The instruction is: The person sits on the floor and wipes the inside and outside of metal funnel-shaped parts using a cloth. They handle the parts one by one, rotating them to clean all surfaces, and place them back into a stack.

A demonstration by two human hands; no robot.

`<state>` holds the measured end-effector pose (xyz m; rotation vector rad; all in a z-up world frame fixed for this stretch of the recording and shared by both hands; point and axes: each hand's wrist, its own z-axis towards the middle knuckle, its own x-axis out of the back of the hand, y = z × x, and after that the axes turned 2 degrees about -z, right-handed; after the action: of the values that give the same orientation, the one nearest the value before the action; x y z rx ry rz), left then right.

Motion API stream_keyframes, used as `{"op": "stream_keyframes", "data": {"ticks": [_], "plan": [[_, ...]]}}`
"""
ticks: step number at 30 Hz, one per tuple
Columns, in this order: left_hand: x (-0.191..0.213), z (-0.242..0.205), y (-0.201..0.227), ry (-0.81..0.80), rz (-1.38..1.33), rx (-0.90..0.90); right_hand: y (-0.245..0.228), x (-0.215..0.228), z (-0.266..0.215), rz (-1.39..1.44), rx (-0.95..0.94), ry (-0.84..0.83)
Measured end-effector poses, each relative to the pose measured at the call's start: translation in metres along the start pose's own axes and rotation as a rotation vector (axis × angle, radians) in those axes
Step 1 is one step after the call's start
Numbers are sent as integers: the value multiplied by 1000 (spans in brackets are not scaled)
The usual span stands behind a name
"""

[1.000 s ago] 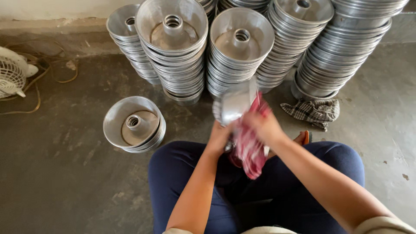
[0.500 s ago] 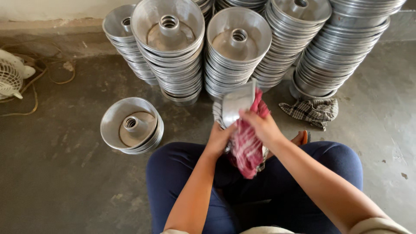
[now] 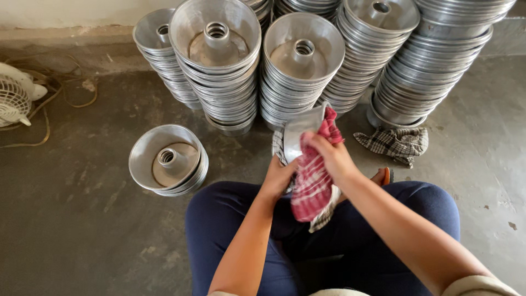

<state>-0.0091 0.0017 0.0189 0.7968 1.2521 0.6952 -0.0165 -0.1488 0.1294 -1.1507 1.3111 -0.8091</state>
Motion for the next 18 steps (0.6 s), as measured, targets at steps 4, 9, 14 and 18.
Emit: {"op": "stream_keyframes", "data": {"ticks": [4,9,14,18], "plan": [[11,6,4,170,-118,17,37,-7,-25,-382,92,-199],[17,0,24,212,-136,-43,37,21,-27,-1316,729,-485],[-1,0,35,193,-179,-12,20,55,17,-1959,82,-341],[4,2,49,305,-206,5,25,81,29,-1931,927,101]]}}
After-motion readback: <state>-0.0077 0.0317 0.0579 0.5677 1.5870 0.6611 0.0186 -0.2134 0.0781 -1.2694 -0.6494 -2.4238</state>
